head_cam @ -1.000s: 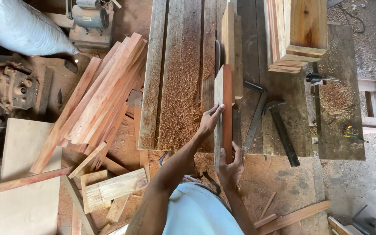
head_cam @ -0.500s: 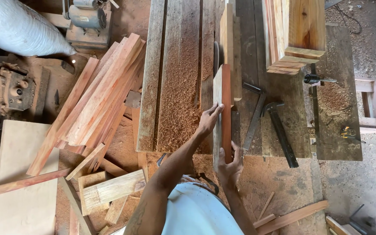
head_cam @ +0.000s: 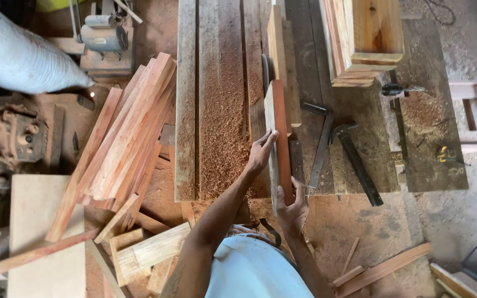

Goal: Cutting and preparing wooden boards using a table saw and hand tools in a workshop.

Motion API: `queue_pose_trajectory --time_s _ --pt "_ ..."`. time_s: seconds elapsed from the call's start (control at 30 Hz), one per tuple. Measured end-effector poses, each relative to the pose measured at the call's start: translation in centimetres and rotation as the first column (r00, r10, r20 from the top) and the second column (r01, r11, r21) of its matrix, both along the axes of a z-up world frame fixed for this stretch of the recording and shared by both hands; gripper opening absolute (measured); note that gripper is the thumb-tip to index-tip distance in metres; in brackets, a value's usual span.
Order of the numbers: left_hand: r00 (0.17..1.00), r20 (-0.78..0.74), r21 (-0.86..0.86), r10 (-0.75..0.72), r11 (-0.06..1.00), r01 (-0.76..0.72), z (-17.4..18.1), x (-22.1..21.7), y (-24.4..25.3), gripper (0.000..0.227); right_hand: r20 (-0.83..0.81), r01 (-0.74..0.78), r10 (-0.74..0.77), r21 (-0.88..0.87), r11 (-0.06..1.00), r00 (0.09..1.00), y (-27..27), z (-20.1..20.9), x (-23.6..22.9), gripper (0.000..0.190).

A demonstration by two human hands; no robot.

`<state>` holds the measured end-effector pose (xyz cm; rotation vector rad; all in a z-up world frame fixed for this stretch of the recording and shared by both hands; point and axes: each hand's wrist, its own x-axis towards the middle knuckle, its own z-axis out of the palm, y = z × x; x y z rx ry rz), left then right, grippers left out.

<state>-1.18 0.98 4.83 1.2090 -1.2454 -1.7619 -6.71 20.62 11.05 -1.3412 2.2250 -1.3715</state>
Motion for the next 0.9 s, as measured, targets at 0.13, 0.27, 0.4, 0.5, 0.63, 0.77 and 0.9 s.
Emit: queue_pose_trajectory --time_s 0.13,0.27,0.4,0.5,0.63,0.77,0.9 --pt "0.999 -0.032 -0.027 -0.025 0.999 0.024 -0.8 -0.1 -0.3 0.091 0.051 0.023 -0.023 0.001 1.000 0.998 -0.2 0.7 0.3 0.047" --pt "1.000 -0.016 -0.005 -0.018 1.000 0.018 0.1 0.0 -0.4 0.090 0.120 0.004 -0.006 0.012 1.000 0.993 -0.3 0.1 0.1 0.048" --pt "0.999 -0.029 -0.026 -0.026 0.999 0.025 -0.6 0.1 -0.8 0.092 0.110 0.015 -0.023 0.072 0.997 0.994 -0.4 -2.1 -0.4 0.052" --pt "0.999 -0.026 -0.051 -0.032 0.998 0.031 -1.0 0.2 -1.0 0.093 0.067 0.015 -0.019 0.064 0.998 0.998 -0.4 -2.8 -0.5 0.052" --pt "0.999 -0.008 -0.046 -0.035 0.998 0.035 -1.6 0.0 -1.3 0.093 0.043 0.013 -0.015 0.052 0.999 0.999 -0.9 -1.3 -0.2 0.051" --pt "0.999 -0.021 -0.027 -0.024 0.999 0.024 -1.1 -0.1 -1.4 0.093 0.099 0.007 -0.014 0.073 0.997 0.995 -1.0 -0.6 -0.2 0.050" --pt "1.000 0.000 -0.023 -0.021 1.000 0.021 -0.6 -0.1 -1.5 0.092 0.082 -0.002 -0.003 0.052 0.999 0.997 -1.2 -0.8 -0.2 0.049"
